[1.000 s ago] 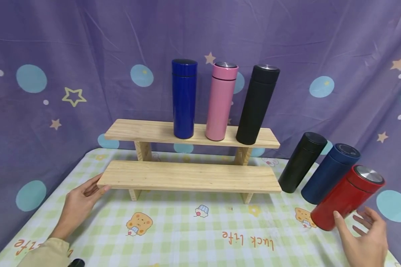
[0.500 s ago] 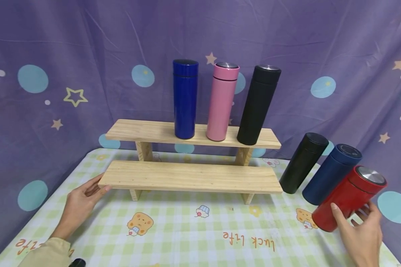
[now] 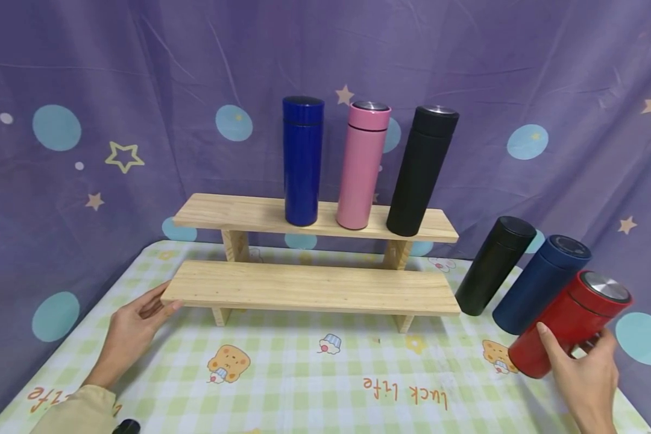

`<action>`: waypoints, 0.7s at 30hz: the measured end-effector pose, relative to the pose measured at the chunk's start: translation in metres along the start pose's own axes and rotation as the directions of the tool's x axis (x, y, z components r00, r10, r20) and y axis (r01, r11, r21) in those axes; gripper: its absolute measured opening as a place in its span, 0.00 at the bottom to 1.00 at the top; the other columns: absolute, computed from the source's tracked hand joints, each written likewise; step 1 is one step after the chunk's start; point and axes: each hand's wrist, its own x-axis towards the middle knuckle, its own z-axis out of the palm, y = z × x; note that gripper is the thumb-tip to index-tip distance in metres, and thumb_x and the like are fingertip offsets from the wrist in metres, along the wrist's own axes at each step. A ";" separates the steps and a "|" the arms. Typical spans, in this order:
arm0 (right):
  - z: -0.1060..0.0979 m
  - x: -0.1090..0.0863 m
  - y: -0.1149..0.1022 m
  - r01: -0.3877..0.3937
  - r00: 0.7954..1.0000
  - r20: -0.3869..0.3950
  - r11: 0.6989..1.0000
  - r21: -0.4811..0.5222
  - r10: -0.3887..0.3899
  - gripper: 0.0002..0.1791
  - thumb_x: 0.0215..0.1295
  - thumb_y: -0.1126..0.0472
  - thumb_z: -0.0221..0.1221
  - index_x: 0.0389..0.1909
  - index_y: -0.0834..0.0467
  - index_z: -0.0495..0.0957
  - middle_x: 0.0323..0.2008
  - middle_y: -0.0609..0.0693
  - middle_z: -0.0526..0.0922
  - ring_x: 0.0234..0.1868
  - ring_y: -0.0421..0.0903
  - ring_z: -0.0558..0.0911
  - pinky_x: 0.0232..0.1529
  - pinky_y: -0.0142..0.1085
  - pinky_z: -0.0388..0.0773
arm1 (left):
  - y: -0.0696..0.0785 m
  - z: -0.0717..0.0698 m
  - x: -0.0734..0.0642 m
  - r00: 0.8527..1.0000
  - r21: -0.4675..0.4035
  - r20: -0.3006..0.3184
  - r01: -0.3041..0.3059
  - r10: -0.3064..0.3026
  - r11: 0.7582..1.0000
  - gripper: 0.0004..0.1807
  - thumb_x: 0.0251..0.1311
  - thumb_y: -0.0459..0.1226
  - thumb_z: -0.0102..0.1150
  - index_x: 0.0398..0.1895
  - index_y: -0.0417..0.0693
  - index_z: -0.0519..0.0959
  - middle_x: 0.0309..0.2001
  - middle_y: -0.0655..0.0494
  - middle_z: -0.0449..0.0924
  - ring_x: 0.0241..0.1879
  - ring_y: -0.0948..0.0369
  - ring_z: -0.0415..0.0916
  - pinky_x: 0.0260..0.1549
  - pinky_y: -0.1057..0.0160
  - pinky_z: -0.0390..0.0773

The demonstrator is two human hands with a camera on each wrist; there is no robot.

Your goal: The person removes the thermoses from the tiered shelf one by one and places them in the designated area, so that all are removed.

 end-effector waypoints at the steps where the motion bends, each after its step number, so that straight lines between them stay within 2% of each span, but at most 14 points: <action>1: 0.000 0.000 0.000 0.000 1.000 -0.003 1.000 -0.005 0.000 0.48 0.68 0.49 0.66 0.80 0.62 0.52 0.64 0.73 0.71 0.61 0.71 0.71 0.63 0.59 0.66 | 0.000 0.000 0.000 1.000 -0.001 -0.001 -0.001 0.001 1.000 0.40 0.71 0.52 0.65 0.76 0.36 0.67 0.64 0.26 0.71 0.61 0.34 0.73 0.37 0.87 0.73; 9: 0.000 0.001 0.000 -0.008 1.000 -0.019 1.000 -0.010 0.008 0.46 0.67 0.49 0.67 0.78 0.62 0.56 0.64 0.72 0.72 0.61 0.70 0.71 0.62 0.51 0.67 | 0.001 -0.001 0.000 1.000 0.005 -0.011 -0.015 0.016 1.000 0.39 0.71 0.51 0.65 0.75 0.36 0.68 0.63 0.26 0.72 0.60 0.34 0.74 0.37 0.87 0.72; 16: -0.002 0.000 0.000 -0.003 1.000 -0.027 1.000 -0.010 0.002 0.45 0.67 0.49 0.67 0.77 0.63 0.58 0.64 0.71 0.73 0.61 0.68 0.71 0.68 0.47 0.66 | 0.002 -0.001 -0.001 1.000 0.005 -0.005 -0.019 0.019 1.000 0.38 0.72 0.51 0.64 0.75 0.36 0.68 0.63 0.26 0.72 0.60 0.33 0.74 0.37 0.87 0.72; 21: -0.002 -0.002 -0.004 0.004 0.999 -0.036 1.000 -0.006 -0.005 0.44 0.66 0.49 0.69 0.76 0.61 0.61 0.63 0.68 0.75 0.55 0.53 0.74 0.63 0.37 0.67 | 0.003 -0.001 -0.002 1.000 0.011 -0.006 -0.019 0.019 1.000 0.39 0.72 0.51 0.64 0.75 0.36 0.67 0.62 0.25 0.73 0.60 0.33 0.74 0.36 0.87 0.72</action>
